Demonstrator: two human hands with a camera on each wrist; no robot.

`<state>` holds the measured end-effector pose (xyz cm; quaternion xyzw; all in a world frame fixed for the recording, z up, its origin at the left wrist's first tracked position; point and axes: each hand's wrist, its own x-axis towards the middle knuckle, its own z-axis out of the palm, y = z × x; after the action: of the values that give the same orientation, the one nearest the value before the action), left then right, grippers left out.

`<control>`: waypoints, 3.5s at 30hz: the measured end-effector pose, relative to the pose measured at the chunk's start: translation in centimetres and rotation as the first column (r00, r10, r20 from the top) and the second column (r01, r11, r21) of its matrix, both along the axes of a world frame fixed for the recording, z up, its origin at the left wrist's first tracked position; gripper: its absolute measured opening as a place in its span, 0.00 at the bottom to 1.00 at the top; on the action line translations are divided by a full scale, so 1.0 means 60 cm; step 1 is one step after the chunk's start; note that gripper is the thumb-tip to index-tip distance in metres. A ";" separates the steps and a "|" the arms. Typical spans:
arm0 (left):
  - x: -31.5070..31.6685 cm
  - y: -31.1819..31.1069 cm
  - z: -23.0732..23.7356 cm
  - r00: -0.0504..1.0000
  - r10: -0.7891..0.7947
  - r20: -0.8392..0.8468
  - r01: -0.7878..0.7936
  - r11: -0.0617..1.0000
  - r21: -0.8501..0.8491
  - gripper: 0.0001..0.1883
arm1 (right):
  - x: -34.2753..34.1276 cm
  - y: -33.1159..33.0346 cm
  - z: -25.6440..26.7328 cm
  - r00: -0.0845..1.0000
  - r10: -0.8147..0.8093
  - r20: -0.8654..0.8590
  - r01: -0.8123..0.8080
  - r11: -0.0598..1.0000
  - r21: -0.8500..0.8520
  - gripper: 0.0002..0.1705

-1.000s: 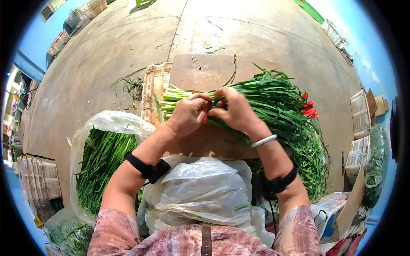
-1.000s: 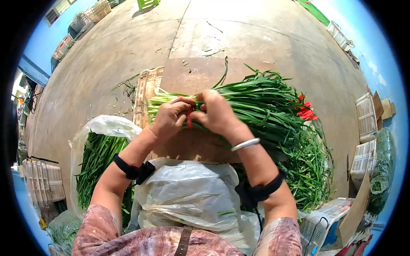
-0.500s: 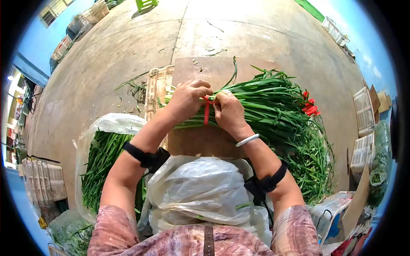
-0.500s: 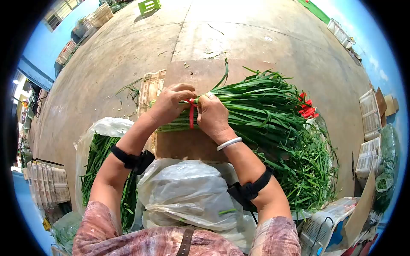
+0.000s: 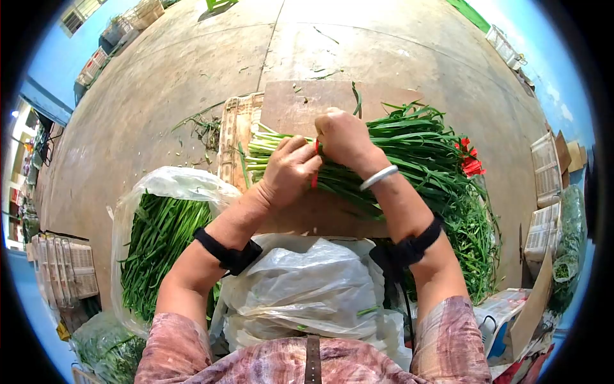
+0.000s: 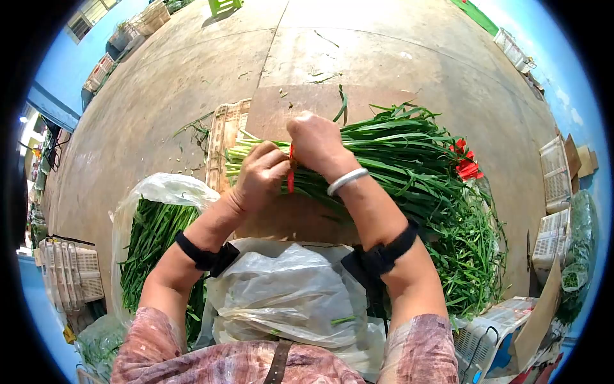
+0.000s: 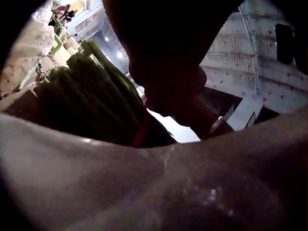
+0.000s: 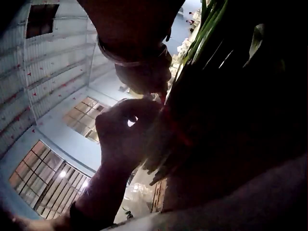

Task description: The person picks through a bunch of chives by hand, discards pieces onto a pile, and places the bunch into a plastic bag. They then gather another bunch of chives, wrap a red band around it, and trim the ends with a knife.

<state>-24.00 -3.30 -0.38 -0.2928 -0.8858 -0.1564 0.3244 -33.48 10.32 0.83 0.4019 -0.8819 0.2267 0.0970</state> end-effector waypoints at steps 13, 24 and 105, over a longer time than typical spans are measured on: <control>0.036 0.071 -0.020 0.967 0.240 -0.080 -0.252 0.892 -0.375 0.25 | -0.037 -0.014 -0.015 0.995 -0.057 0.080 0.061 0.997 -0.043 0.14; -0.062 -0.015 0.032 0.728 0.127 0.674 -0.407 0.871 0.275 0.22 | 0.089 0.022 -0.002 0.996 -0.066 -0.059 0.066 0.998 0.001 0.18; 0.014 0.343 0.052 0.738 0.336 0.585 0.121 0.788 -0.604 0.71 | 0.920 0.746 -0.601 -0.463 -0.779 0.424 0.778 -0.127 0.615 0.10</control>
<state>-23.13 17.30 2.73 -0.2500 -0.9593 0.0620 -0.1158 21.72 55.11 -35.24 -0.5465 -0.7987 0.2088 -0.1409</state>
